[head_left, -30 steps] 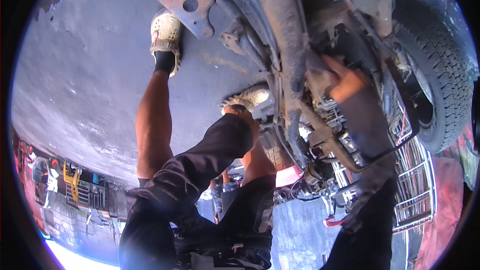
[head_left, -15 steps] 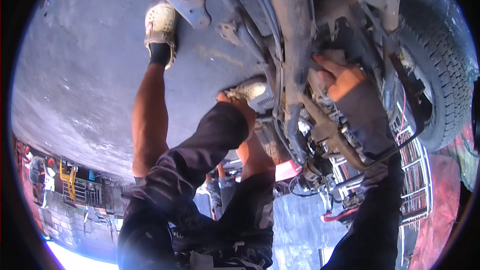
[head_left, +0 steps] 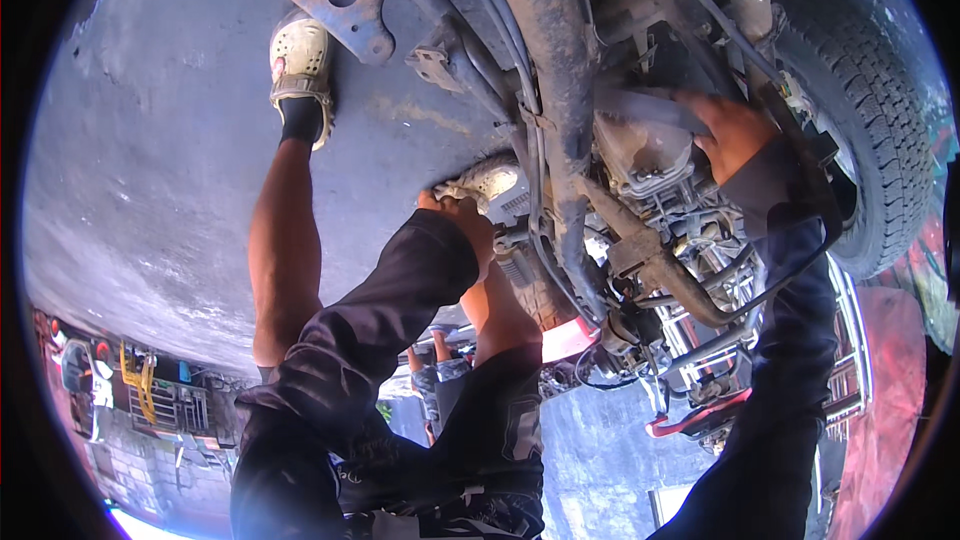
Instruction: Inspecting and working on the frame and engine of a three-wheeled vehicle using various tools.
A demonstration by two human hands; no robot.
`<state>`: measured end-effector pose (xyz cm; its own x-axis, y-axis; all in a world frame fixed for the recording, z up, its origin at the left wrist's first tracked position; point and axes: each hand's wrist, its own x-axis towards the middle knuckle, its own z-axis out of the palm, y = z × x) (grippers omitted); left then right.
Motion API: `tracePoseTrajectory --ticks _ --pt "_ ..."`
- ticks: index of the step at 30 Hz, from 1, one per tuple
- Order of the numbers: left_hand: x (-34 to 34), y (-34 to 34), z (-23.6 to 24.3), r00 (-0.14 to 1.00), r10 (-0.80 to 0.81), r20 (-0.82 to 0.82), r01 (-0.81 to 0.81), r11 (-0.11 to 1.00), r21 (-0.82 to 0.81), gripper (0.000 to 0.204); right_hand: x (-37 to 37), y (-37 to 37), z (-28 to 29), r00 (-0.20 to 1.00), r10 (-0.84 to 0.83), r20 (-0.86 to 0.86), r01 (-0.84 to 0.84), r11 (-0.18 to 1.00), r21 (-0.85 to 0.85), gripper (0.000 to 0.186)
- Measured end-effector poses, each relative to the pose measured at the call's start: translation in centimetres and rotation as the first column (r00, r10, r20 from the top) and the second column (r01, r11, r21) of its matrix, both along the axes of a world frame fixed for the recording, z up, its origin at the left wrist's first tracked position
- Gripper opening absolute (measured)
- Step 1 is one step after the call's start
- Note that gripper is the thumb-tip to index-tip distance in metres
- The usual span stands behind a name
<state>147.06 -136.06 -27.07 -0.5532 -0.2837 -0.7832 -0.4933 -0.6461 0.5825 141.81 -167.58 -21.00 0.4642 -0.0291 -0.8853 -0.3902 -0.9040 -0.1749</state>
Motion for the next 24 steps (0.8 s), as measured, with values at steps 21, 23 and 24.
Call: tracePoseTrajectory --ticks 21,23,24 --pt "-1.8 0.5 0.0 0.987 0.046 0.155 -0.018 0.984 -0.179 0.03 -5.3 -2.7 3.9 0.939 -0.231 0.256 0.163 0.951 0.262 0.038" --pt "-2.2 0.8 0.0 0.987 0.088 0.137 -0.06 0.978 -0.199 0.029 -1.4 1.0 1.8 0.997 0.054 0.062 -0.063 0.987 0.146 0.042" --pt "-2.3 1.2 -0.3 0.986 0.089 0.144 -0.059 0.977 -0.203 0.029 -1.5 0.7 1.8 0.996 0.054 0.069 -0.064 0.988 0.142 0.042"
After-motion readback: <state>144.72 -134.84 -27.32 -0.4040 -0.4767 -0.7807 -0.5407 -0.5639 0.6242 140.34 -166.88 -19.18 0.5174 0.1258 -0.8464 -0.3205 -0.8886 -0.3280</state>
